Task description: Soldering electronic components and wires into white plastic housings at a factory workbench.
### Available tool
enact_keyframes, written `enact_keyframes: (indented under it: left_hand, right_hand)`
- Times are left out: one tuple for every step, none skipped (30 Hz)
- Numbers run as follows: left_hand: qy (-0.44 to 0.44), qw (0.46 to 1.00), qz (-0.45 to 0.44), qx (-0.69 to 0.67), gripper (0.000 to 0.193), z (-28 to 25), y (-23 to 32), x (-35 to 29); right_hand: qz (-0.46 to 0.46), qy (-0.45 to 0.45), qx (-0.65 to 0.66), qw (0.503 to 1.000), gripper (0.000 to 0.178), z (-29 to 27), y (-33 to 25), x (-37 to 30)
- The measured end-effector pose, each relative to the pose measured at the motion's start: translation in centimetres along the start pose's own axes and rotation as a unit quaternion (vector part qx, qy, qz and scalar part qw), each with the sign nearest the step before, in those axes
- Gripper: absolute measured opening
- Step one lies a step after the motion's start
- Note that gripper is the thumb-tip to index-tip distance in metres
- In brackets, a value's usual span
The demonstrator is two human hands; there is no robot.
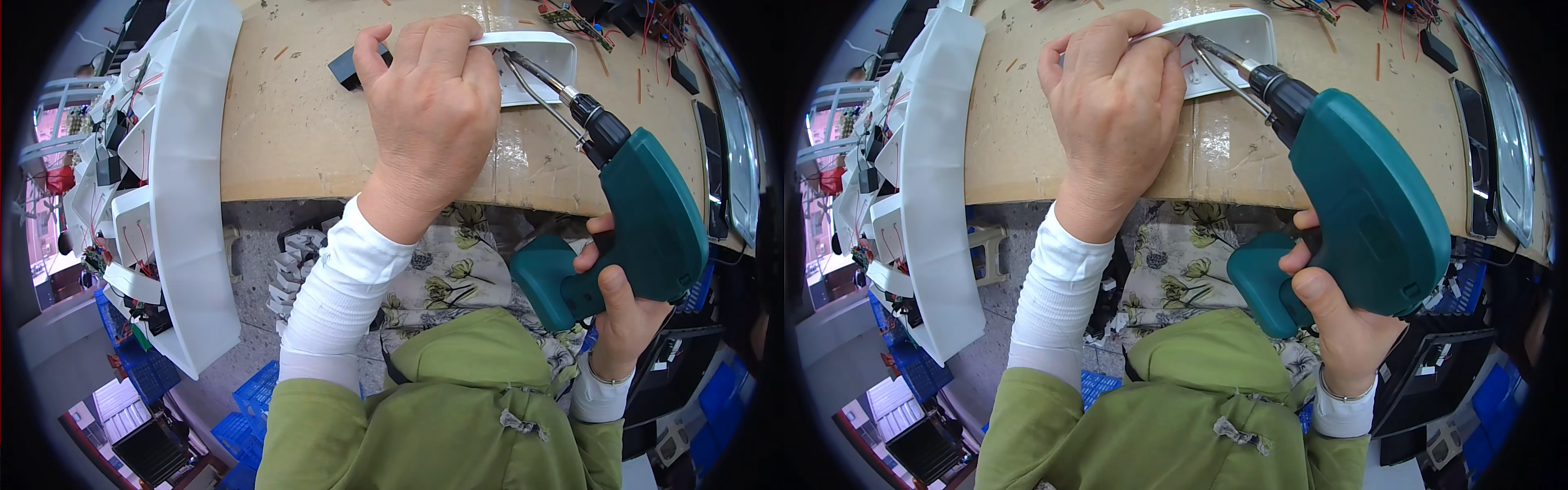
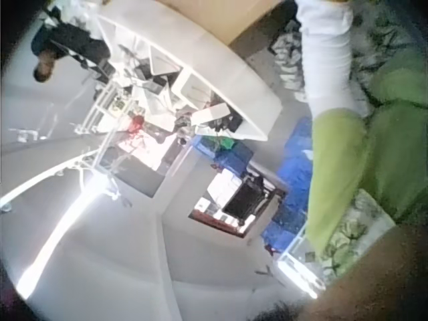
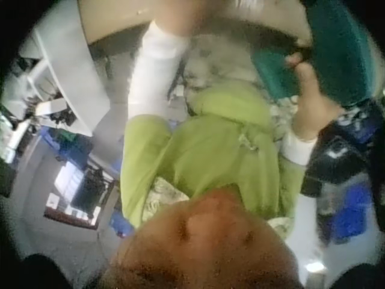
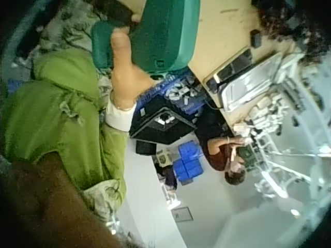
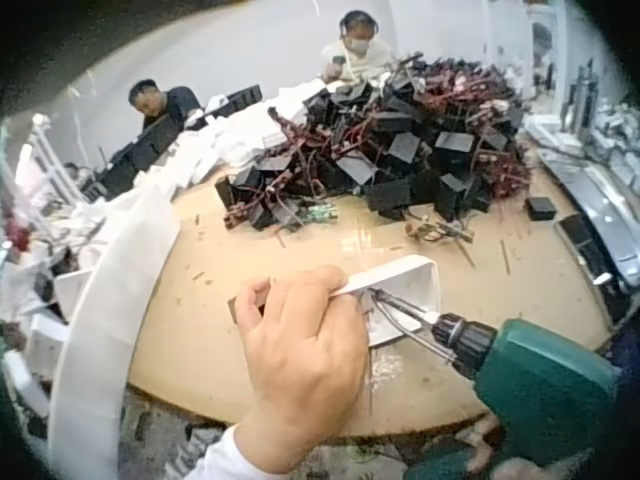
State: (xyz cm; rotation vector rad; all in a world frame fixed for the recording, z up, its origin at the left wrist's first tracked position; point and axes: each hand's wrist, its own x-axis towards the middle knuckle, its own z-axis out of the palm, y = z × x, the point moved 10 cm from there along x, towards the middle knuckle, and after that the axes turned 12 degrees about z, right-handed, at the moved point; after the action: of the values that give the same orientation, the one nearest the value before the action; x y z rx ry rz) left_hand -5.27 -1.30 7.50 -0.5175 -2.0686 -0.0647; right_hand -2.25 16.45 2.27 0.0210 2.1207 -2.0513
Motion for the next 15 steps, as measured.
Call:
enact_keyframes:
  left_hand:
    - [0.005,1.0,0.001,0.0,0.004,-0.11,0.0,0.02]
    - [0.005,1.0,0.001,-0.001,0.004,-0.11,0.02,0.01]
    - [0.001,1.0,0.001,-0.001,0.004,-0.05,0.03,0.0]
    - [-0.003,1.0,0.0,-0.002,0.004,0.03,0.04,-0.01]
    - [-0.003,1.0,0.0,-0.002,0.004,0.03,0.03,0.0]
    - [-0.002,1.0,-0.001,-0.001,0.003,0.04,0.02,0.01]
    - [-0.001,1.0,-0.001,-0.001,0.003,0.03,0.01,0.02]
    - [0.0,1.0,-0.001,-0.001,0.003,0.01,0.0,0.01]
    - [-0.003,1.0,-0.001,0.0,0.003,0.03,0.0,0.01]
    - [-0.005,1.0,-0.001,0.002,0.003,0.05,0.0,0.0]
    - [-0.005,1.0,-0.001,0.002,0.003,0.08,-0.02,0.0]
    - [0.003,1.0,-0.001,-0.001,0.004,0.04,-0.04,-0.01]
    - [0.01,1.0,-0.002,-0.003,0.005,-0.07,-0.07,-0.02]
    - [0.01,1.0,-0.002,-0.004,0.005,-0.18,-0.07,-0.01]
    - [-0.007,1.0,0.002,0.002,0.002,-0.17,0.03,0.09]
  right_hand:
    - [0.003,0.001,-0.006,1.0,0.053,-0.01,0.02,-0.01]
    - [0.003,0.001,-0.006,1.0,0.053,-0.09,0.09,-0.04]
    - [0.009,0.0,-0.007,1.0,0.053,-0.17,0.31,-0.09]
    - [0.016,0.0,-0.009,1.0,0.053,-0.22,0.51,-0.1]
    - [0.016,0.0,-0.009,1.0,0.053,-0.23,0.49,-0.12]
    - [0.014,-0.003,-0.012,1.0,0.053,-0.18,0.44,-0.14]
    - [0.013,-0.006,-0.014,1.0,0.053,-0.12,0.39,-0.16]
    - [0.013,-0.006,-0.015,1.0,0.053,-0.12,0.36,-0.18]
    - [0.013,-0.003,-0.022,1.0,0.053,-0.15,0.31,-0.2]
    - [0.012,0.001,-0.029,1.0,0.053,-0.19,0.28,-0.22]
    - [0.012,0.0,-0.029,1.0,0.053,-0.2,0.31,-0.24]
    - [0.011,-0.002,-0.026,1.0,0.054,-0.21,0.37,-0.26]
    - [0.009,-0.003,-0.024,1.0,0.055,-0.2,0.38,-0.29]
    - [0.009,-0.003,-0.024,1.0,0.055,-0.17,0.35,-0.31]
    - [0.007,0.001,-0.018,1.0,0.056,-0.23,0.25,-0.34]
